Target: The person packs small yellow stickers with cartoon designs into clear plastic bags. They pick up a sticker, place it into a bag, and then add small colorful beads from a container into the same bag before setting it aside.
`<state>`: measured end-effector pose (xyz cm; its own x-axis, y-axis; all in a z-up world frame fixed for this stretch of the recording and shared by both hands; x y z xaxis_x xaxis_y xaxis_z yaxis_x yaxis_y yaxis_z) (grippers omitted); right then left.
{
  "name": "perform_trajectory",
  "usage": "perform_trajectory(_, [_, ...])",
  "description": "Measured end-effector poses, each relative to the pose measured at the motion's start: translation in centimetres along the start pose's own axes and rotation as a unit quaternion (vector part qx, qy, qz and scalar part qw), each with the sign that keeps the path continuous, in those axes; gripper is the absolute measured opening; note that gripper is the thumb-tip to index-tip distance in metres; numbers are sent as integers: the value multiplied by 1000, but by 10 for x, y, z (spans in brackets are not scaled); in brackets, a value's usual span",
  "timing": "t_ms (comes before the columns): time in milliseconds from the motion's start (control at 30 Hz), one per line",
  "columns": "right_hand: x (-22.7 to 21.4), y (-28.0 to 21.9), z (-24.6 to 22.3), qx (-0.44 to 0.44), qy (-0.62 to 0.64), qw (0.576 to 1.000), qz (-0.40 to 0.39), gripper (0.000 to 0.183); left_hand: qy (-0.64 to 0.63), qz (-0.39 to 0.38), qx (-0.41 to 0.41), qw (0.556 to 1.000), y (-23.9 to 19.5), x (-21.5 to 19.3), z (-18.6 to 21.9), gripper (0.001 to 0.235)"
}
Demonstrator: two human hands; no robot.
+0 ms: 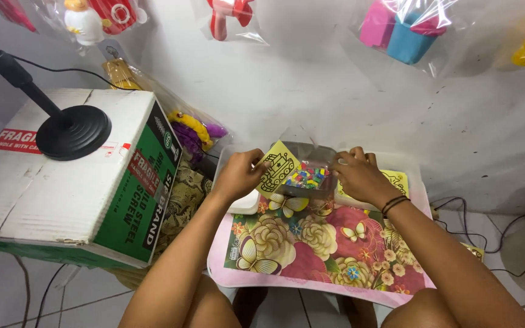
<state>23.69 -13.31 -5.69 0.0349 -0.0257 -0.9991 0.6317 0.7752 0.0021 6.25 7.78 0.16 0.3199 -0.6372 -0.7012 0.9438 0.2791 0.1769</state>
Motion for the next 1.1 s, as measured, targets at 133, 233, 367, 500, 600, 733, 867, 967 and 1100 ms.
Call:
perform_trajectory(133, [17,7,-29,-73,25,997,-23,33,31,-3,-22,999,1,5,-15,19])
perform_trajectory(233, [27,13,-54,-107,35,992,-57,40,36,-16,-32,999,0,5,-12,22])
perform_trajectory(367, [58,31,-74,-116,-19,989,-86,62,36,-30,-42,998,-1,2,-8,24])
perform_trajectory(500, [57,33,-83,-90,-12,989,-121,64,27,-33,-50,998,-7,-2,-3,21])
perform_trajectory(600, [46,22,-93,-76,25,979,-186,67,18,-24,-42,999,-6,-6,-5,19])
perform_trajectory(733, [54,29,-85,-73,28,982,-175,70,36,-35,-38,998,-6,-4,-8,19])
perform_trajectory(867, [51,26,-84,-84,36,983,-159,64,35,-37,-32,998,-5,-3,-10,19])
perform_trajectory(967, [30,22,-88,-82,33,986,-139,58,30,-39,-26,998,-5,-1,-5,21])
perform_trajectory(1100, [31,22,-93,-97,18,990,-104,52,36,-47,-27,998,-6,0,-5,22])
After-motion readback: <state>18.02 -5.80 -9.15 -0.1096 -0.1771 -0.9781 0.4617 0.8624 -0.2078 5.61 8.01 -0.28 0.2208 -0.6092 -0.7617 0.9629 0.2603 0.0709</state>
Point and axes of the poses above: each hand's wrist, its own y-axis towards the middle knuckle, its own x-axis out of the palm, z = x × y, the point moved 9 cm from there along y, towards the middle knuckle, and after that the axes turned 8 degrees about x, right-handed, at the moved point
